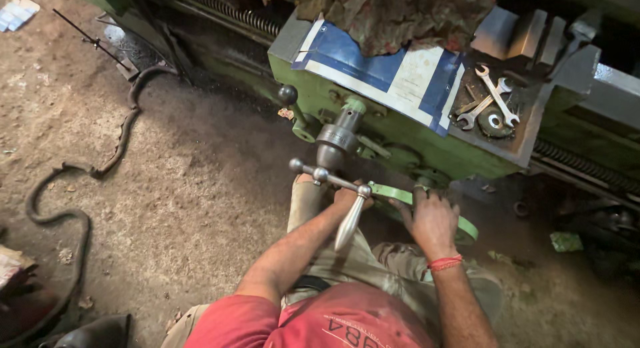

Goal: The person operates a metal lathe, turning a green handwheel with both hands to adjust the machine. The camera is head-mounted and shakes frequently, showing the lathe chuck, handwheel, and nearby tools.

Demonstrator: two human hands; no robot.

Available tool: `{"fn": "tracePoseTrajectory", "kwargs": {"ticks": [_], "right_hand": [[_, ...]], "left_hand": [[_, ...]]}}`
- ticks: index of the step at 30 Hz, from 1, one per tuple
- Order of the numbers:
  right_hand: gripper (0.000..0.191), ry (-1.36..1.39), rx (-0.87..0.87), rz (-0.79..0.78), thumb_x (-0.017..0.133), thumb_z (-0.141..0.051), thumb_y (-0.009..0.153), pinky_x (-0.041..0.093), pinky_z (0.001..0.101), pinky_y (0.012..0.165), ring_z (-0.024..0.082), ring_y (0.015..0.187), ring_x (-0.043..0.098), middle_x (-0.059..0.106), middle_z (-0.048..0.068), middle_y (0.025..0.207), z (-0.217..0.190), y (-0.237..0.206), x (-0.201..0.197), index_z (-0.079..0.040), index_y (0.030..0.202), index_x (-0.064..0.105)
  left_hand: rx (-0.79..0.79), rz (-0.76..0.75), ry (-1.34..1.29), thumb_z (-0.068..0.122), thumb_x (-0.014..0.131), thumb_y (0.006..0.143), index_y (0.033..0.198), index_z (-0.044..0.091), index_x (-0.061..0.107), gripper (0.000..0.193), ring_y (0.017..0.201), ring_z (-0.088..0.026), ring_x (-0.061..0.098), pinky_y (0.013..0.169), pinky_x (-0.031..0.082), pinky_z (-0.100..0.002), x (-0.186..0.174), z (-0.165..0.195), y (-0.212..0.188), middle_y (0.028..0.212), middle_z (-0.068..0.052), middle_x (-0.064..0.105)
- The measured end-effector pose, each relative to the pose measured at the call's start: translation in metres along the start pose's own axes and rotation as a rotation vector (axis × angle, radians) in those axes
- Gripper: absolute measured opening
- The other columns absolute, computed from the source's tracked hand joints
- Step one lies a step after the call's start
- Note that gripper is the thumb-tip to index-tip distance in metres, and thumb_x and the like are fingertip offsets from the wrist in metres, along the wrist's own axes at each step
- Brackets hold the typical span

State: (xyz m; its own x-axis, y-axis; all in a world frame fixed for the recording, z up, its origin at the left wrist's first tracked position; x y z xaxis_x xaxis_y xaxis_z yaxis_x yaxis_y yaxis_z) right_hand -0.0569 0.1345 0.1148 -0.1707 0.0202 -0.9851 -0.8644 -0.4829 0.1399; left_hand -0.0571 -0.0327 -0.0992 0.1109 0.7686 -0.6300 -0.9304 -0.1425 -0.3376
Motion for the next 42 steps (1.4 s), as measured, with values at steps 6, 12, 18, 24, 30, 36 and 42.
{"fn": "tracePoseTrajectory", "kwargs": {"ticks": [6,12,18,24,30,36,42], "right_hand": [[0.074,0.006,-0.009,0.011,0.055,-0.071,0.088,0.050,0.0525,0.077,0.034,0.086,0.071,0.072,0.015,0.097,-0.003,0.001,-0.001,-0.007,0.122,0.069],[0.070,0.028,-0.053,0.028,0.057,-0.066,0.091,0.052,0.0517,0.071,0.035,0.083,0.070,0.072,0.016,0.099,0.010,-0.005,0.018,-0.005,0.123,0.069],[0.060,0.106,-0.101,0.208,0.069,-0.062,0.092,0.055,0.0451,0.064,0.037,0.076,0.069,0.070,0.018,0.091,0.052,-0.016,0.037,-0.010,0.121,0.071],[0.057,0.095,-0.029,0.032,0.067,-0.064,0.089,0.056,0.0524,0.069,0.040,0.077,0.071,0.074,0.018,0.093,0.078,-0.015,0.074,-0.014,0.116,0.074],[0.058,0.082,0.053,-0.129,0.061,-0.069,0.094,0.058,0.0546,0.075,0.041,0.079,0.073,0.075,0.020,0.088,0.076,-0.010,0.079,-0.013,0.104,0.072],[0.061,0.105,0.047,-0.141,0.059,-0.069,0.091,0.058,0.0554,0.075,0.044,0.086,0.074,0.075,0.022,0.097,0.069,-0.007,0.069,-0.014,0.115,0.071],[0.069,0.053,0.038,-0.160,0.058,-0.072,0.092,0.059,0.0528,0.074,0.042,0.084,0.075,0.074,0.024,0.096,0.069,-0.005,0.071,-0.014,0.126,0.071]], "left_hand": [[-0.086,-0.039,0.023,0.048,0.072,0.075,0.123,0.015,0.061,0.060,0.112,-0.039,0.068,0.094,0.055,-0.049,0.002,-0.002,0.001,0.117,-0.019,0.072],[-0.107,-0.025,-0.002,0.043,0.065,0.084,0.121,0.011,0.066,0.049,0.110,-0.039,0.071,0.090,0.056,-0.052,0.004,-0.005,0.004,0.117,-0.020,0.073],[-0.171,-0.057,-0.041,0.041,0.062,0.089,0.115,0.006,0.074,0.045,0.108,-0.038,0.073,0.089,0.057,-0.053,-0.002,0.009,0.008,0.118,-0.021,0.075],[-0.225,-0.135,-0.065,0.047,0.074,0.078,0.117,0.006,0.076,0.056,0.115,-0.037,0.071,0.095,0.056,-0.050,-0.003,0.012,0.001,0.123,-0.021,0.073],[-0.215,-0.144,-0.073,0.046,0.074,0.079,0.118,0.005,0.076,0.057,0.115,-0.037,0.071,0.094,0.056,-0.050,-0.001,0.010,0.003,0.124,-0.022,0.073],[-0.209,-0.150,-0.074,0.044,0.075,0.078,0.117,0.004,0.077,0.056,0.113,-0.037,0.072,0.093,0.057,-0.050,0.001,0.007,0.005,0.123,-0.022,0.073],[-0.218,-0.186,-0.087,0.046,0.074,0.079,0.115,0.004,0.076,0.056,0.111,-0.036,0.074,0.091,0.058,-0.050,0.001,0.007,0.005,0.121,-0.022,0.075]]}}
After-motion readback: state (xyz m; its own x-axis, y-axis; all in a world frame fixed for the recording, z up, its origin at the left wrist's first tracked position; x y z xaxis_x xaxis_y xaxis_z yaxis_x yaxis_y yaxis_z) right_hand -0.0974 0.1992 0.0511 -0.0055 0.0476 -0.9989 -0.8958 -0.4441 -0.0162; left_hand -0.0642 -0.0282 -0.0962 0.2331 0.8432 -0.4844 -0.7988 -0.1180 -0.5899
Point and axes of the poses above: each hand's wrist, its own y-axis towards the middle knuckle, its own x-axis out of the palm, z = x × y, the point moved 7 cm from there along y, towards the middle knuckle
